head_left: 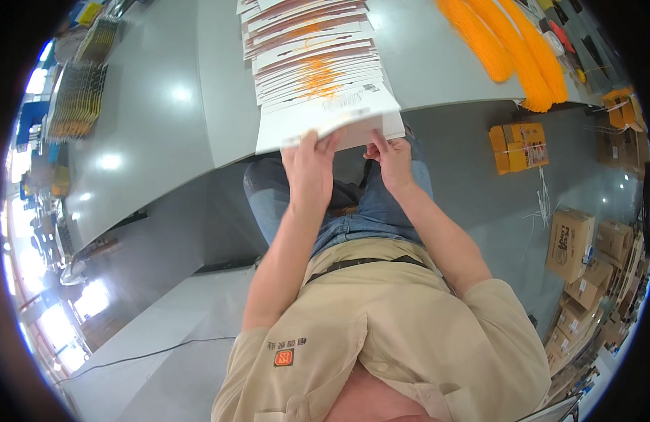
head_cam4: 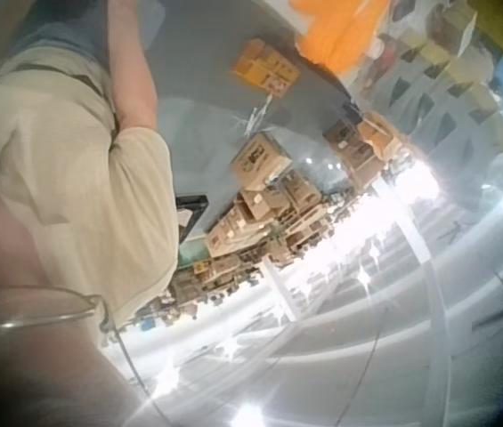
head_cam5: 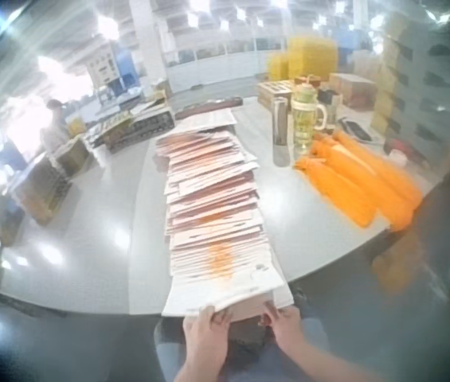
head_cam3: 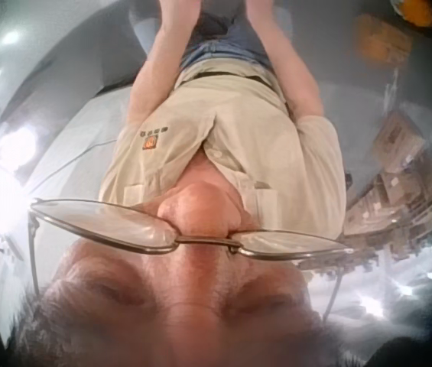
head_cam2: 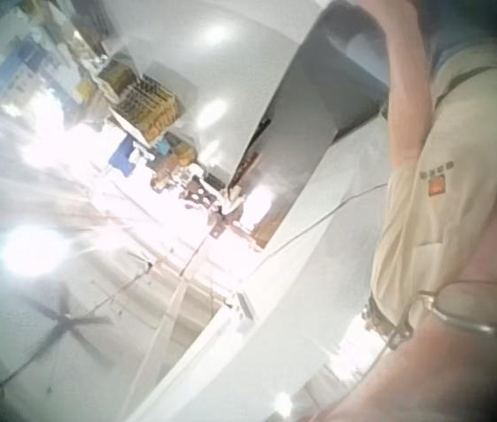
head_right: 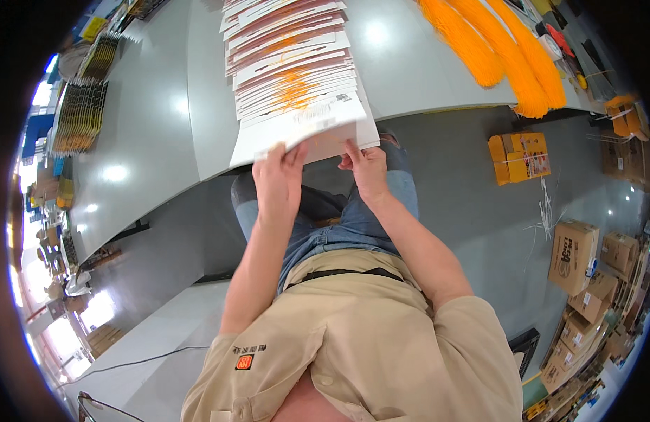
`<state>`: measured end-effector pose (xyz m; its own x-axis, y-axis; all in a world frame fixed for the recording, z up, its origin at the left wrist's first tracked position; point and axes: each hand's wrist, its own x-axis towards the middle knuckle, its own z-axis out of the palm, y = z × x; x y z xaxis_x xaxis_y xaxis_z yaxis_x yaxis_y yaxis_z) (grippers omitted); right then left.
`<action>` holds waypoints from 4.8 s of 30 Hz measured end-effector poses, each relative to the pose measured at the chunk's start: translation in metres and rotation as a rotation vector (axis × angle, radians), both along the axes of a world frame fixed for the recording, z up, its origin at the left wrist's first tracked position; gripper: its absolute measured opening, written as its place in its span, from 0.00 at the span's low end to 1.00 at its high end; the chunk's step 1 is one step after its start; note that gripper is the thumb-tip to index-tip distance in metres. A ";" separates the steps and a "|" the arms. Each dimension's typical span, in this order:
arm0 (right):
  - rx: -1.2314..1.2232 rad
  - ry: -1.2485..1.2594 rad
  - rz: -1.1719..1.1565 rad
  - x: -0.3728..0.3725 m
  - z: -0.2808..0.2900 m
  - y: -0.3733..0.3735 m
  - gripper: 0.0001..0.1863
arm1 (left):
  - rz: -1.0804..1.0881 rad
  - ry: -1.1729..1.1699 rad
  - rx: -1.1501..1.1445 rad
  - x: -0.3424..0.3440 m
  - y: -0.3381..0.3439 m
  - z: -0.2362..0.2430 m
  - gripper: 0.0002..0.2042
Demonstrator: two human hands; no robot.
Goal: The person ties orange string around individual flat paper items, one at a time, then stacks them. After completing the stack, the person lifts and aligns the bundle, showing the tied edges.
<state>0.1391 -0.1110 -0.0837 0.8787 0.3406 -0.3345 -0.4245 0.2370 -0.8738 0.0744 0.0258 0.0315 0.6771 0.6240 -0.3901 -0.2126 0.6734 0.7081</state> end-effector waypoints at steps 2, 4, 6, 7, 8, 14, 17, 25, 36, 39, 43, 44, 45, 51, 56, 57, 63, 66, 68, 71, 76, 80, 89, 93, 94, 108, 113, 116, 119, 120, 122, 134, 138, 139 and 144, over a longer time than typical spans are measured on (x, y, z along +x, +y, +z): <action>0.092 -0.009 0.038 -0.001 0.000 -0.004 0.13 | 0.002 -0.082 0.039 0.037 0.025 0.001 0.17; 0.091 0.062 0.062 0.001 0.000 -0.006 0.14 | -0.091 -0.189 0.051 0.052 0.043 -0.001 0.17; 0.141 0.116 0.072 0.002 0.000 -0.008 0.15 | -0.141 -0.118 -0.010 0.046 0.050 -0.007 0.17; 0.159 0.102 0.091 0.002 -0.001 -0.009 0.15 | -0.168 -0.124 -0.010 0.037 0.049 -0.011 0.18; 0.164 0.106 0.096 0.002 -0.001 -0.010 0.15 | -0.200 -0.083 -0.025 0.025 0.043 -0.017 0.16; 0.202 0.103 0.161 0.003 -0.002 -0.015 0.15 | -0.033 0.180 -0.007 0.002 0.012 -0.041 0.19; 0.225 0.097 0.202 0.005 -0.001 -0.016 0.15 | 0.021 0.236 0.037 0.009 0.006 -0.039 0.20; 0.270 0.085 0.181 0.005 -0.005 -0.017 0.13 | 0.032 0.293 0.033 0.011 0.005 -0.035 0.18; 0.180 0.025 0.132 0.003 -0.011 -0.013 0.12 | 0.122 0.174 -0.109 0.066 0.017 -0.026 0.17; 0.199 0.071 0.169 0.004 -0.009 -0.016 0.14 | 0.053 0.158 -0.146 0.091 0.031 -0.028 0.17; 0.209 0.049 0.249 0.007 -0.008 -0.022 0.13 | -0.366 0.341 0.179 0.050 0.032 -0.024 0.20; 0.227 0.038 0.248 0.007 -0.009 -0.023 0.13 | -0.517 0.435 0.311 0.031 0.030 -0.021 0.22; 0.271 0.017 0.258 0.007 -0.010 -0.023 0.13 | -0.611 0.518 0.658 0.015 0.026 -0.018 0.23; 0.310 0.116 0.155 0.004 -0.016 -0.013 0.13 | -0.680 0.550 2.079 -0.004 0.017 -0.007 0.25; 0.280 0.155 0.097 -0.001 -0.011 -0.009 0.12 | -0.770 0.451 1.958 0.020 0.043 0.013 0.13; 0.258 0.157 0.093 -0.002 -0.010 -0.009 0.12 | -0.681 0.407 1.937 0.021 0.046 0.017 0.11; 0.278 0.144 0.031 0.000 -0.008 0.001 0.13 | -0.370 0.130 2.118 -0.012 0.026 0.024 0.03; 0.309 0.081 -0.025 -0.013 0.002 -0.003 0.08 | -0.685 0.475 1.965 -0.029 0.005 0.025 0.04; -0.030 0.058 0.297 -0.018 0.010 -0.020 0.10 | -0.791 0.507 1.752 -0.035 -0.011 0.037 0.09; -0.278 -0.159 0.432 -0.034 0.027 -0.058 0.09 | -0.962 0.256 1.035 -0.033 -0.031 0.079 0.08; -0.464 -0.518 0.105 0.020 0.048 -0.102 0.07 | -1.269 -0.665 -0.003 -0.025 -0.075 0.161 0.29; -0.763 -0.865 -0.129 0.117 0.066 -0.124 0.05 | -1.459 -0.448 0.125 -0.029 -0.076 0.151 0.19; -1.631 -1.010 -0.091 0.233 0.067 -0.164 0.10 | -0.778 0.406 0.412 -0.090 -0.044 0.010 0.11; -1.448 -0.783 -0.119 0.225 0.075 -0.150 0.11 | -0.751 0.450 0.509 -0.107 -0.036 -0.009 0.12; -1.201 -0.637 -0.001 0.219 0.077 -0.146 0.12 | -0.751 0.456 0.522 -0.107 -0.034 -0.013 0.12; -0.895 -1.035 0.483 0.190 0.083 -0.090 0.09 | -0.840 0.511 0.927 -0.113 -0.031 -0.027 0.15; -0.975 -1.156 0.604 0.170 0.084 -0.076 0.07 | -0.883 0.562 0.826 -0.116 -0.029 -0.045 0.10; -0.943 -1.210 0.541 0.144 0.092 -0.065 0.07 | -0.787 0.435 0.398 -0.114 -0.024 -0.062 0.09; -0.694 -0.942 0.635 0.096 0.099 -0.035 0.07 | -0.614 0.431 0.177 -0.112 -0.017 -0.079 0.12; -0.519 -0.836 0.669 0.076 0.100 -0.022 0.07 | -0.562 0.370 0.033 -0.112 -0.013 -0.084 0.13; -0.471 -0.865 0.762 0.034 0.099 0.006 0.06 | -0.477 0.384 -0.036 -0.113 -0.008 -0.090 0.16; -0.512 -1.081 0.732 -0.020 0.079 0.051 0.05 | -0.185 0.141 -0.033 -0.126 0.011 -0.088 0.16; -0.704 -1.217 0.783 -0.027 0.071 0.064 0.06 | -0.173 0.080 0.056 -0.093 -0.002 -0.097 0.12; -0.682 -1.231 0.794 -0.028 0.070 0.066 0.06 | -0.173 0.014 0.113 -0.087 -0.005 -0.099 0.12; -0.697 -1.146 0.943 -0.023 0.087 0.036 0.07 | -0.169 0.282 0.292 -0.112 0.018 -0.087 0.11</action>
<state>0.1157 -0.0748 0.0034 0.3423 0.9396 -0.0029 0.7245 -0.2659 -0.6359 -0.0380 0.0442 -0.0560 0.6710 0.6255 -0.3981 0.1124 0.4449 0.8885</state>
